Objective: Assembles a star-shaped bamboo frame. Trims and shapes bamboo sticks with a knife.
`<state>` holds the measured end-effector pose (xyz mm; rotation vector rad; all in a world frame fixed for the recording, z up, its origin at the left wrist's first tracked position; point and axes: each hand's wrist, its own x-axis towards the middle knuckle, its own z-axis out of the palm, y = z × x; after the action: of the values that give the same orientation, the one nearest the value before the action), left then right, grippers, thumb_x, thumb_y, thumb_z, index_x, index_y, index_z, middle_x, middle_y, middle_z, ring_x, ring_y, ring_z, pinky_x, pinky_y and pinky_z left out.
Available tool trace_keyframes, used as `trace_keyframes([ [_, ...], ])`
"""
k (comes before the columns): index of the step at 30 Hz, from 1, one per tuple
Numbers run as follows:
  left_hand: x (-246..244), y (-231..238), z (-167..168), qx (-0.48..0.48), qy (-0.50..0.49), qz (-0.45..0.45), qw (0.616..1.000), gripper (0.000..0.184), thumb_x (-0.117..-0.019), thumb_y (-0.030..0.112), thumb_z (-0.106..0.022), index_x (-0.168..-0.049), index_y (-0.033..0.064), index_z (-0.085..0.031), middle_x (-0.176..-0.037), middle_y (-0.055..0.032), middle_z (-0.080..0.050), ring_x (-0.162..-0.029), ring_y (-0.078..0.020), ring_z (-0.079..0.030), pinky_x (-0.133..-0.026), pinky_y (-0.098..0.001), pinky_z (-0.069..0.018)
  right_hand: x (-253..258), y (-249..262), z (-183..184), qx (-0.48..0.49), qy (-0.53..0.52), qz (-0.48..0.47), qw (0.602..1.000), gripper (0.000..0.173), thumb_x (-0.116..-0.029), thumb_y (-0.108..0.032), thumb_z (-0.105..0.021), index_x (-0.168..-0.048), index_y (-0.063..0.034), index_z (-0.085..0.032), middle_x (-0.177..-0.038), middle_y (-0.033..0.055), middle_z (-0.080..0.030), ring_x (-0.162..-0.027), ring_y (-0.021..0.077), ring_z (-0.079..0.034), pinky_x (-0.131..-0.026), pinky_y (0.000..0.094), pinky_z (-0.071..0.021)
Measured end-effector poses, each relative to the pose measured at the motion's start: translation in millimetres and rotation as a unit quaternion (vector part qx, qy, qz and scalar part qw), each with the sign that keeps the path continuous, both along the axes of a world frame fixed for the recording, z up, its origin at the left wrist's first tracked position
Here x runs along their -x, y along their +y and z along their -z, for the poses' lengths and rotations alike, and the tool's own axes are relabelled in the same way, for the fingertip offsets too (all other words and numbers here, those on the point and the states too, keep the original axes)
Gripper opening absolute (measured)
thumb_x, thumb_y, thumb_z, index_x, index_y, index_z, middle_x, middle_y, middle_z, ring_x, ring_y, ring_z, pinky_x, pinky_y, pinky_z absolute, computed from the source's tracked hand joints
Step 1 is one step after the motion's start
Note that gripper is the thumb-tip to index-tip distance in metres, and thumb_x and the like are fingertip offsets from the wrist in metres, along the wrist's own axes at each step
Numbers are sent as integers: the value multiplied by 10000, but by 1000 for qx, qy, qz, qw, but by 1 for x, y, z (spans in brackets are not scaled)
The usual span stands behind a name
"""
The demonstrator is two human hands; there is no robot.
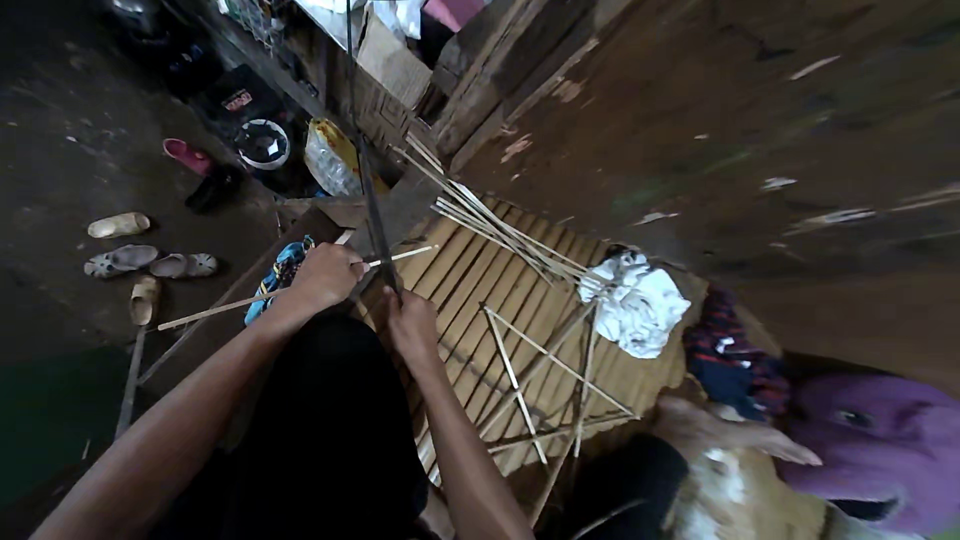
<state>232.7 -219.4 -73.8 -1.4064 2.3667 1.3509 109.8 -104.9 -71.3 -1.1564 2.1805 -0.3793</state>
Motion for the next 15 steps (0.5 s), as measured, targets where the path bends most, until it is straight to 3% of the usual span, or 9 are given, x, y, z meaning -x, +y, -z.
trace_keyframes([
  [4,-2,2,-7,-13,7,-4,1000,305,-1082,213,-537,-994,8,-744,-1000,-196,-708,-1010,-380,-656,-903,-589,-471,3,4,5,62,-7,44,997,354,-1066,-251,-565,-933,43,-710,-783,176,-669,-755,305,-663,-752,495,-537],
  [7,-8,4,-14,-5,64,-14,998,291,-1072,198,-558,-940,15,-741,-951,-171,-703,-940,-339,-654,-850,-568,-475,8,5,6,109,-69,135,982,337,-1056,-285,-596,-982,25,-704,-683,96,-618,-585,189,-594,-626,393,-534],
  [9,-11,6,-16,21,115,-41,992,264,-1056,189,-588,-931,22,-749,-955,-152,-695,-912,-303,-652,-827,-539,-491,8,7,6,179,-125,210,953,251,-1029,-225,-645,-1000,21,-687,-638,58,-621,-497,123,-586,-530,314,-542],
  [11,-15,6,-17,50,162,-81,982,242,-1049,190,-598,-940,36,-751,-922,-106,-665,-794,-220,-618,-743,-447,-507,1,10,-3,257,-184,285,905,139,-1009,-119,-658,-986,18,-654,-622,28,-619,-458,71,-585,-466,237,-541],
  [15,-19,17,-25,70,228,-89,967,231,-1037,187,-603,-893,69,-740,-839,-20,-618,-645,-83,-540,-605,-274,-468,-2,14,-13,384,-267,334,818,30,-973,11,-643,-1000,23,-649,-706,52,-680,-445,73,-580,-436,215,-536],
])
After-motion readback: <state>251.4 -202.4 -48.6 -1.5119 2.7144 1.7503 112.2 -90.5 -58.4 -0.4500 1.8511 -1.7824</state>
